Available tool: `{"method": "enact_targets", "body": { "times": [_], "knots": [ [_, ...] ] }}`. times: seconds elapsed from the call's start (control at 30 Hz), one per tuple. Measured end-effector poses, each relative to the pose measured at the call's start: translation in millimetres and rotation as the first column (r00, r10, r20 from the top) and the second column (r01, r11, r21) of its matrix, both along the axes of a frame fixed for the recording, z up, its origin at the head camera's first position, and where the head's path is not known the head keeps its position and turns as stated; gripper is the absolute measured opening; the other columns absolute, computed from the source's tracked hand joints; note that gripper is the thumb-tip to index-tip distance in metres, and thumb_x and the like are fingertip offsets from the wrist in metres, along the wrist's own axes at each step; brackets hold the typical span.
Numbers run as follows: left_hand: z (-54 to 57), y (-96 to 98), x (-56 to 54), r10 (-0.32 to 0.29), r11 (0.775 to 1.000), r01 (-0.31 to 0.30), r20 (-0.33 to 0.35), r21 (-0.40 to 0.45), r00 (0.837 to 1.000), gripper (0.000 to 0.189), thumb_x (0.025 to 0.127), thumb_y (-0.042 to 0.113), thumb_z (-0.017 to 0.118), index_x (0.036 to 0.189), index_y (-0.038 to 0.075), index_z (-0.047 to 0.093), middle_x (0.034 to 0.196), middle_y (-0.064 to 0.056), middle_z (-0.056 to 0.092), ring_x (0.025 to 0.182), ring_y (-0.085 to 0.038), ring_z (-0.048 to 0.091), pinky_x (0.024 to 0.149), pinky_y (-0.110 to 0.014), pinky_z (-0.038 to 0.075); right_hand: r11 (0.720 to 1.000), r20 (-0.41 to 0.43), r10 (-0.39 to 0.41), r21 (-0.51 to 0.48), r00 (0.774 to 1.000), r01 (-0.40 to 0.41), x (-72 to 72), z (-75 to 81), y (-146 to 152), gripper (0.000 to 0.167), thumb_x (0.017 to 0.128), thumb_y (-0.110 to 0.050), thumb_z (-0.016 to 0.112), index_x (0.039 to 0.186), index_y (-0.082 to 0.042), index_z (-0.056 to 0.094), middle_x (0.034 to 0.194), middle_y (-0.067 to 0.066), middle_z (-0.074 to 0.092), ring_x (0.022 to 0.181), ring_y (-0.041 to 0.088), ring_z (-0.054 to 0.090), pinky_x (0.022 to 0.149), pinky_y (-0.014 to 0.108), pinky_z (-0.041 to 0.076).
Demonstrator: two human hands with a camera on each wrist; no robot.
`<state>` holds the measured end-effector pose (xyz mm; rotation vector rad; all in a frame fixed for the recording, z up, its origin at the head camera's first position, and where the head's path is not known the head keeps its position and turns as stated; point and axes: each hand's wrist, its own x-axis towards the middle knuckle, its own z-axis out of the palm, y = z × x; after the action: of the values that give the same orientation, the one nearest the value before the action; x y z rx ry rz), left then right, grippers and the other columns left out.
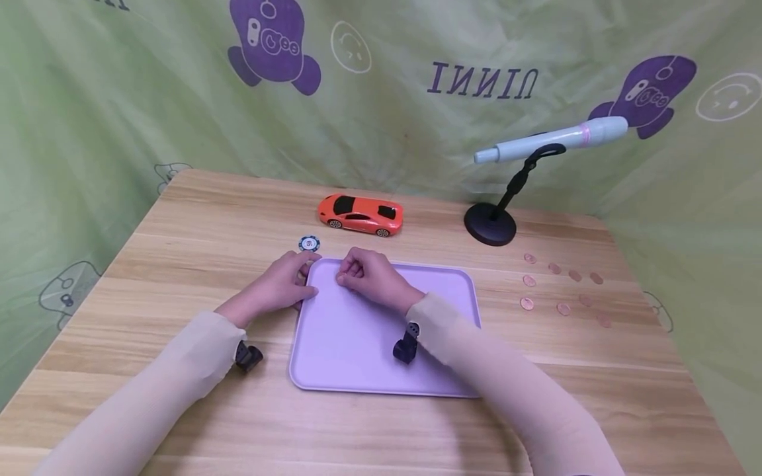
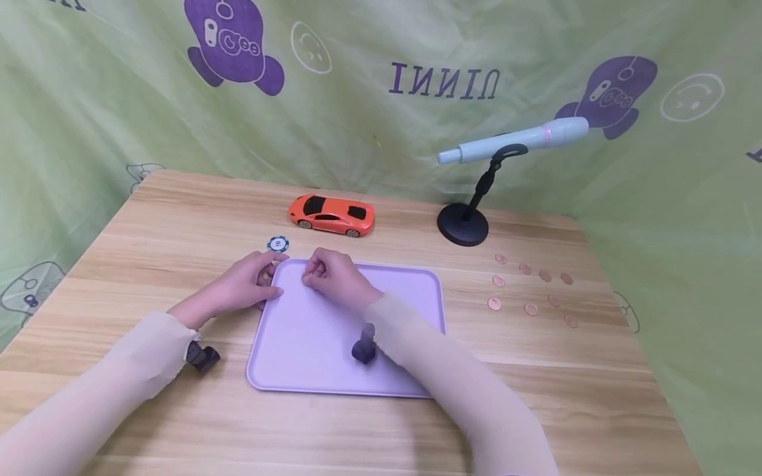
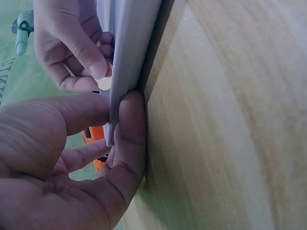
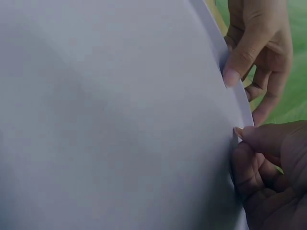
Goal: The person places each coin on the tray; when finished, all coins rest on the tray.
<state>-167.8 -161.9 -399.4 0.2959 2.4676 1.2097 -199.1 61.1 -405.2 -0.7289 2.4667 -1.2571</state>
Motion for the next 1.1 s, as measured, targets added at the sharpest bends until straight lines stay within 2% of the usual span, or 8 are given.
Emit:
{"method": "enact_targets", "body": {
  "times": [0.17, 0.4, 0.57, 0.8, 1.1],
  "knots": [
    [-0.2, -0.2, 0.4, 0.004, 1.0, -0.004, 0.002, -0.005, 1.0, 0.061, 0.097, -0.003, 0.064, 0.153, -0.005, 0.039, 0.127, -0.03, 0.046, 0.08, -0.021, 0.065, 0.065, -0.032, 0.063, 0.998, -0.047, -0.017, 0.065, 0.999, 0.02, 3.9, 1.8, -4, 0.011, 0.098, -0.011, 0.073, 0.102, -0.004, 0.066, 0.09, 0.007, 0.067, 0.08, 0.012, 0.059, 0.072, 0.018, 0.049],
    [0.4, 0.8, 0.8, 0.009, 1.0, -0.009, 0.012, -0.006, 1.0, 0.061, 0.097, -0.002, 0.064, 0.153, -0.005, 0.039, 0.128, -0.03, 0.046, 0.081, -0.021, 0.065, 0.066, -0.032, 0.063, 0.991, -0.05, -0.025, 0.131, 0.998, 0.032, 5.4, 2.4, -8, 0.011, 0.098, -0.011, 0.073, 0.103, -0.003, 0.067, 0.09, 0.007, 0.067, 0.081, 0.013, 0.058, 0.072, 0.018, 0.048],
    [0.8, 1.2, 1.2, 0.01, 1.0, -0.01, 0.011, -0.012, 1.0, 0.062, 0.098, -0.002, 0.064, 0.154, -0.005, 0.039, 0.128, -0.03, 0.046, 0.079, -0.02, 0.065, 0.065, -0.031, 0.063, 0.986, -0.066, -0.004, 0.164, 0.998, 0.014, 4.2, 2.5, -10, 0.01, 0.098, -0.01, 0.072, 0.103, -0.003, 0.069, 0.094, 0.008, 0.068, 0.085, 0.014, 0.06, 0.075, 0.019, 0.049],
    [1.5, 0.2, 1.0, 0.005, 1.0, -0.005, -0.004, -0.023, 1.0, 0.062, 0.097, -0.003, 0.064, 0.154, -0.006, 0.038, 0.127, -0.029, 0.046, 0.076, -0.019, 0.064, 0.062, -0.028, 0.061, 0.983, -0.089, 0.031, 0.18, 0.996, -0.014, 5.3, 4.1, -12, 0.007, 0.097, -0.005, 0.072, 0.102, -0.001, 0.072, 0.097, 0.011, 0.072, 0.086, 0.015, 0.065, 0.079, 0.021, 0.055],
    [3.2, 2.6, 1.9, 0.004, 1.0, -0.004, 0.002, -0.001, 1.0, 0.062, 0.098, -0.003, 0.064, 0.154, -0.006, 0.038, 0.128, -0.031, 0.046, 0.078, -0.02, 0.064, 0.064, -0.031, 0.062, 0.987, -0.028, 0.032, 0.156, 0.999, -0.027, 4.0, 8.4, 1, 0.011, 0.1, -0.012, 0.069, 0.107, -0.004, 0.073, 0.099, 0.009, 0.072, 0.088, 0.014, 0.063, 0.082, 0.022, 0.054]
  ]
}}
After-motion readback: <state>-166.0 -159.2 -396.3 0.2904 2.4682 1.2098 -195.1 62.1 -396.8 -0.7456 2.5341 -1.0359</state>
